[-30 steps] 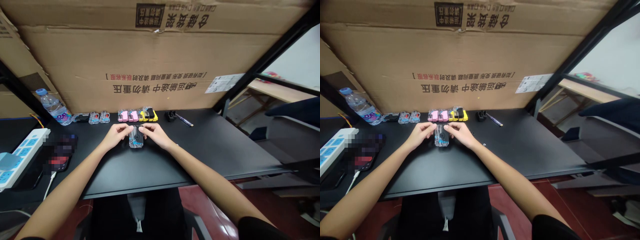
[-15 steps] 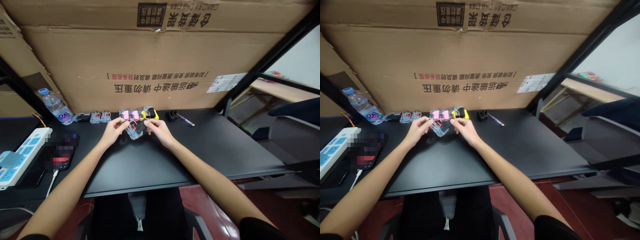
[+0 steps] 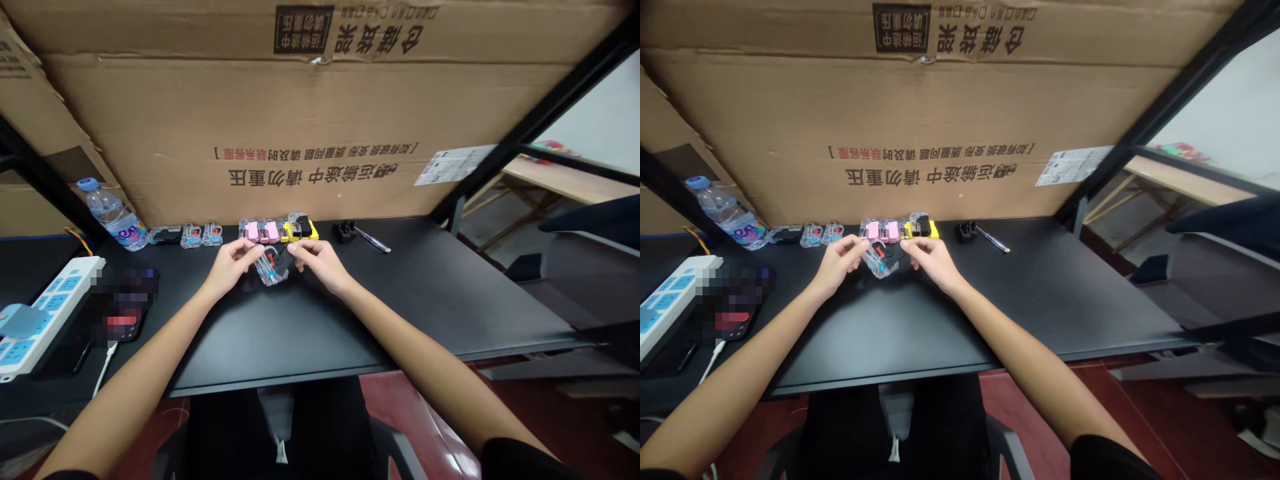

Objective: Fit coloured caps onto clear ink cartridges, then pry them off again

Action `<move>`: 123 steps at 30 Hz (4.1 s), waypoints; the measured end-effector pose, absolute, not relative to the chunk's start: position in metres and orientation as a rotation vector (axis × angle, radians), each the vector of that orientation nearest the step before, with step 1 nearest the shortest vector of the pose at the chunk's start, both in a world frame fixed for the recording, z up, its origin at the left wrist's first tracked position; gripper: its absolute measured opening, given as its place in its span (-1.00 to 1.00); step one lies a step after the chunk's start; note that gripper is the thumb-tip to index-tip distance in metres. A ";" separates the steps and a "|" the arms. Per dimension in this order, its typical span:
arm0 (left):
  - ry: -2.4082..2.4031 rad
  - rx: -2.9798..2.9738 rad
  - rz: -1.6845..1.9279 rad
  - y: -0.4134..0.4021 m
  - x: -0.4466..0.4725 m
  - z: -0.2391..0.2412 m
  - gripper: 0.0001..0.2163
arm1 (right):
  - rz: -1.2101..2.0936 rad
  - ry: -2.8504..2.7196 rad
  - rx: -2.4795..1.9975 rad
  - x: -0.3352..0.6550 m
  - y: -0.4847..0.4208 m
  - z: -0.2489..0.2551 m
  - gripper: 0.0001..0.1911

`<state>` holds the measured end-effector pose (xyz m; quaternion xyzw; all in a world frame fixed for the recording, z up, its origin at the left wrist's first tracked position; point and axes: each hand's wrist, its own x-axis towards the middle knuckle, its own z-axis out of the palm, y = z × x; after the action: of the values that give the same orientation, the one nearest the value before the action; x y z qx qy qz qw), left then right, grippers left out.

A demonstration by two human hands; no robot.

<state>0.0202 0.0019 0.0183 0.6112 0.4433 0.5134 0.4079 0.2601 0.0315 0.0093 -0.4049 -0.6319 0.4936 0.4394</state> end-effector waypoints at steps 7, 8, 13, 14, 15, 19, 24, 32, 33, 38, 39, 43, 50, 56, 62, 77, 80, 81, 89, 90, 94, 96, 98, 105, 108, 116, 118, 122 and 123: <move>1.097 1.634 1.090 0.002 0.020 0.005 -0.59 | 1.336 -1.814 -0.982 0.250 0.021 0.013 -0.50; 1.083 1.648 1.054 0.000 0.023 0.005 -0.58 | 1.355 -1.853 -0.971 0.249 0.020 0.011 -0.50; 1.065 1.587 1.100 -0.001 0.025 0.012 -0.53 | 1.322 -1.834 -0.969 0.252 0.022 0.005 -0.49; 1.058 1.561 1.132 0.000 0.023 0.012 -0.52 | 1.306 -1.800 -0.971 0.253 0.024 0.004 -0.49; 1.051 1.539 1.164 0.002 0.021 0.012 -0.52 | 1.293 -1.757 -0.977 0.254 0.025 0.003 -0.49; 1.054 1.516 1.232 0.009 0.012 0.006 -0.56 | 1.313 -1.521 -0.980 0.255 0.031 0.002 -0.39; 1.040 1.530 1.108 0.011 0.013 -0.003 -0.50 | 1.413 -1.464 -0.886 0.252 0.030 0.001 -0.36; 1.068 1.588 1.046 0.008 0.016 -0.009 -0.59 | 1.395 -1.512 -0.869 0.247 0.032 -0.009 -0.55; 1.079 1.589 1.042 0.007 0.016 -0.009 -0.59 | 1.406 -1.489 -0.877 0.247 0.034 -0.012 -0.56; 1.107 1.619 1.006 0.008 0.018 -0.010 -0.55 | 1.519 -1.300 -0.886 0.247 0.042 -0.019 -0.59; 1.104 1.629 1.004 0.008 0.018 -0.010 -0.54 | 1.539 -1.277 -0.883 0.247 0.043 -0.019 -0.60; 1.070 1.675 0.982 0.009 0.019 -0.010 -0.54 | 1.581 -1.252 -0.851 0.248 0.047 -0.020 -0.62; 1.079 1.665 0.931 0.011 0.017 -0.016 -0.51 | 1.699 -1.062 -0.798 0.255 0.058 -0.023 -0.70; 1.089 1.704 0.893 0.013 0.016 -0.018 -0.54 | 1.715 -1.007 -0.799 0.256 0.059 -0.022 -0.77; 1.083 1.731 0.904 0.012 0.016 -0.019 -0.56 | 1.712 -1.032 -0.747 0.254 0.057 -0.019 -0.75; 1.787 2.264 0.881 0.016 -0.018 0.001 -0.72 | 1.308 -1.143 -0.948 0.269 0.068 -0.028 -0.77; 2.017 2.284 0.636 0.016 -0.023 -0.005 -0.62 | 1.212 -1.183 -0.964 0.274 0.068 -0.018 -0.79; 2.060 2.274 0.575 0.016 -0.023 -0.006 -0.60 | 1.194 -1.193 -0.966 0.275 0.067 -0.015 -0.79; 2.088 2.312 0.628 0.011 -0.019 0.009 -0.71 | 1.158 -1.252 -0.984 0.272 0.061 -0.007 -0.78; 2.088 2.310 0.658 0.011 -0.019 0.010 -0.71 | 1.157 -1.258 -0.983 0.272 0.061 -0.007 -0.78; 2.189 2.220 0.707 0.013 -0.025 0.011 -0.56 | 1.158 -1.280 -0.984 0.272 0.060 -0.006 -0.79; 2.288 2.116 0.644 0.015 -0.030 0.007 -0.47 | 1.160 -1.291 -0.988 0.271 0.058 -0.005 -0.78; 2.355 2.015 0.543 0.018 -0.036 0.001 -0.41 | 1.163 -1.298 -0.989 0.271 0.057 -0.004 -0.78; 2.289 1.990 0.494 0.025 -0.044 -0.010 -0.36 | 1.171 -1.335 -0.990 0.270 0.054 -0.003 -0.77; 2.269 2.028 0.554 0.025 -0.043 -0.012 -0.40 | 1.157 -1.368 -0.989 0.271 0.057 -0.007 -0.76; 2.190 2.146 0.612 0.019 -0.033 -0.004 -0.48 | 0.320 -1.772 -1.296 0.329 0.096 -0.018 -0.74; 2.155 2.207 0.661 0.018 -0.031 0.000 -0.56 | 0.096 -1.839 -1.446 0.347 0.104 -0.019 -0.66; 2.106 2.266 0.714 0.017 -0.030 0.003 -0.70 | -0.067 -1.969 -1.591 0.362 0.109 -0.020 -0.66; 2.095 2.278 0.722 0.017 -0.030 0.003 -0.72 | -0.072 -1.992 -1.594 0.362 0.109 -0.020 -0.68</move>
<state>-0.0303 0.0172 0.0031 0.7168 0.6590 0.2271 -0.0181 0.3617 0.1085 -0.0201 -0.5978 -0.7467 -0.0269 0.2903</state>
